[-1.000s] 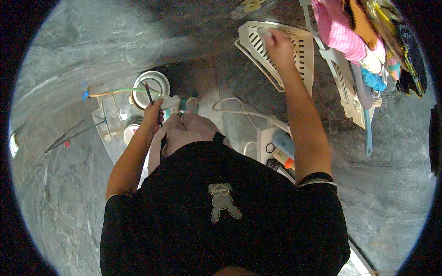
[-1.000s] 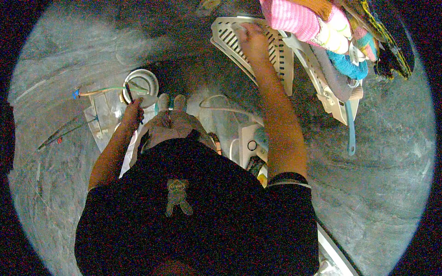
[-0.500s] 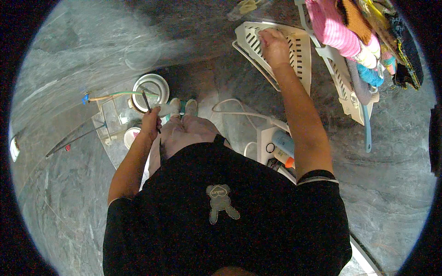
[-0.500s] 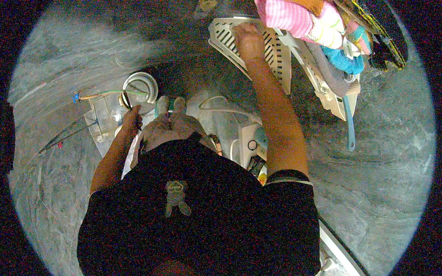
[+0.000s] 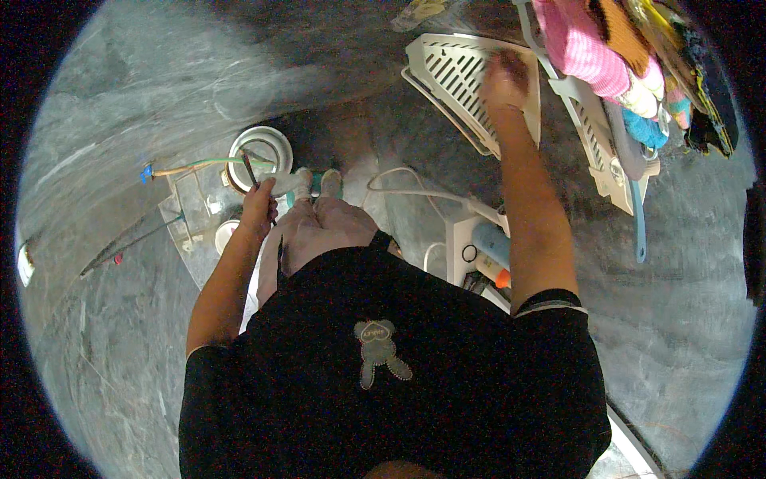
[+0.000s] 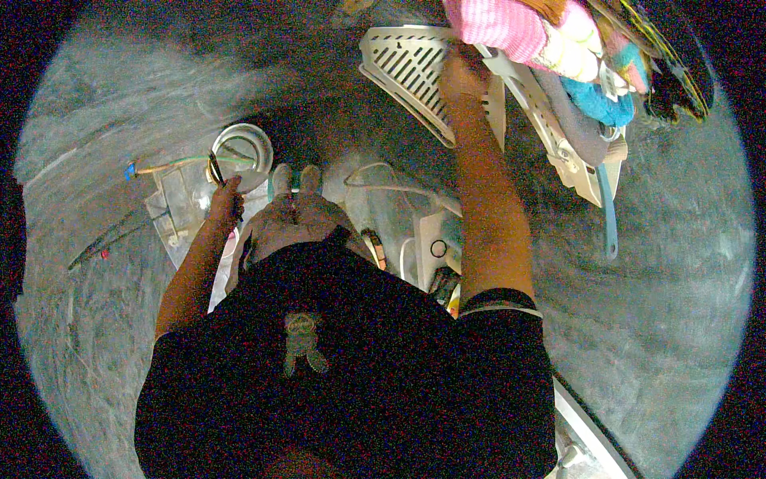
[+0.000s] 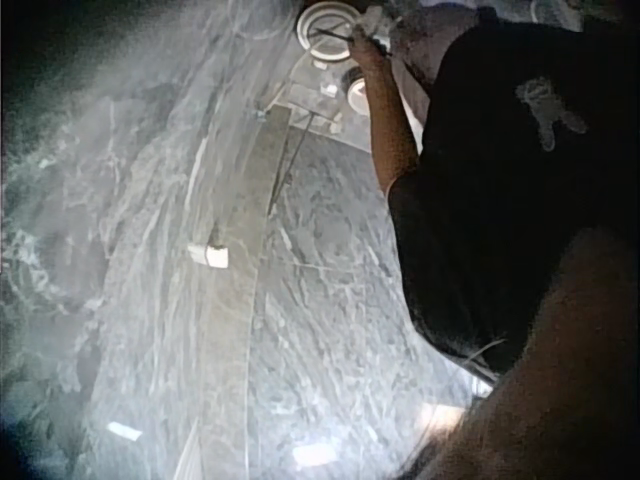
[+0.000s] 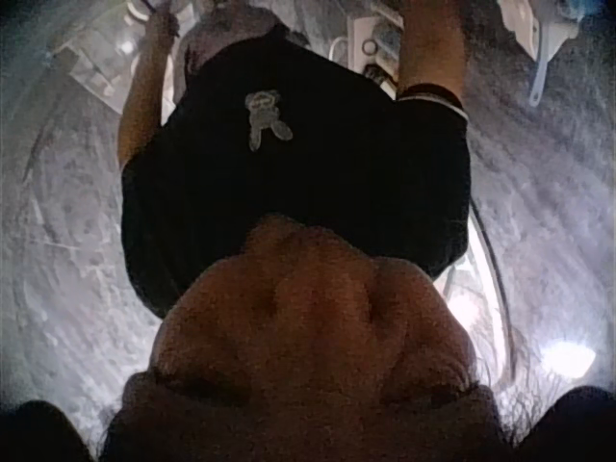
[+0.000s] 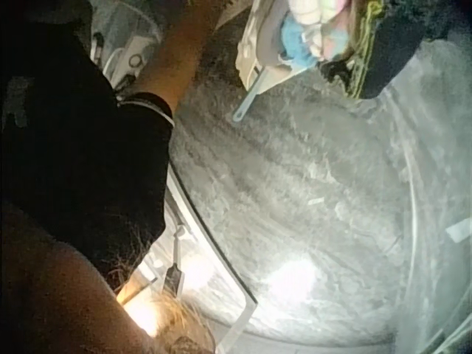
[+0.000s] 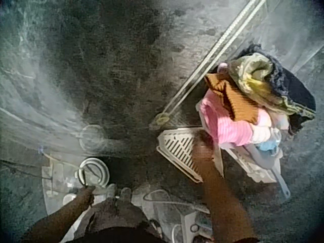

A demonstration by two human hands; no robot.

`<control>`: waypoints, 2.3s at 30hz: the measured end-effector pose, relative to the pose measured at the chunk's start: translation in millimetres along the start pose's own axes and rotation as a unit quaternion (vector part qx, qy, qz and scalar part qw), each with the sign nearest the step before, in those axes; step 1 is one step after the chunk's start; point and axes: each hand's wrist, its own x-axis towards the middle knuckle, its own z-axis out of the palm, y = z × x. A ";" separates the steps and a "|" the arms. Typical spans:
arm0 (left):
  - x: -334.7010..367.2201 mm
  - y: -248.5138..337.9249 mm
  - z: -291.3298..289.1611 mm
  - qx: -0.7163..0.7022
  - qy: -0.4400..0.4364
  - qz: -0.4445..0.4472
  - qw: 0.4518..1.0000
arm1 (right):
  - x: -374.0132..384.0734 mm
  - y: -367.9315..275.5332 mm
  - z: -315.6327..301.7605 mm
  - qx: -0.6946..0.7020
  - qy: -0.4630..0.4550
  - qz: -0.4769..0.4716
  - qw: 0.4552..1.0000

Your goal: The person washes a small white cloth in a sink by hand, wrings it out, and then moves to a bathroom corner where they sort and organize various cleaning supplies, cloths, and a small brush into a white plastic corner shelf.

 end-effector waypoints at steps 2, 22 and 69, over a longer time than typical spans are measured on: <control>4.9 -1.1 0.0 0.005 -0.012 -0.008 1.000 | 5.2 47.9 26.0 0.153 -0.111 0.116 0.975; -1.2 -9.2 -13.7 -0.021 0.003 -0.036 0.999 | 12.6 34.7 16.1 0.036 -0.174 0.098 0.979; -3.3 5.4 -3.4 -0.001 0.016 -0.015 1.000 | -46.2 11.6 -92.0 -0.128 -0.393 -0.038 0.910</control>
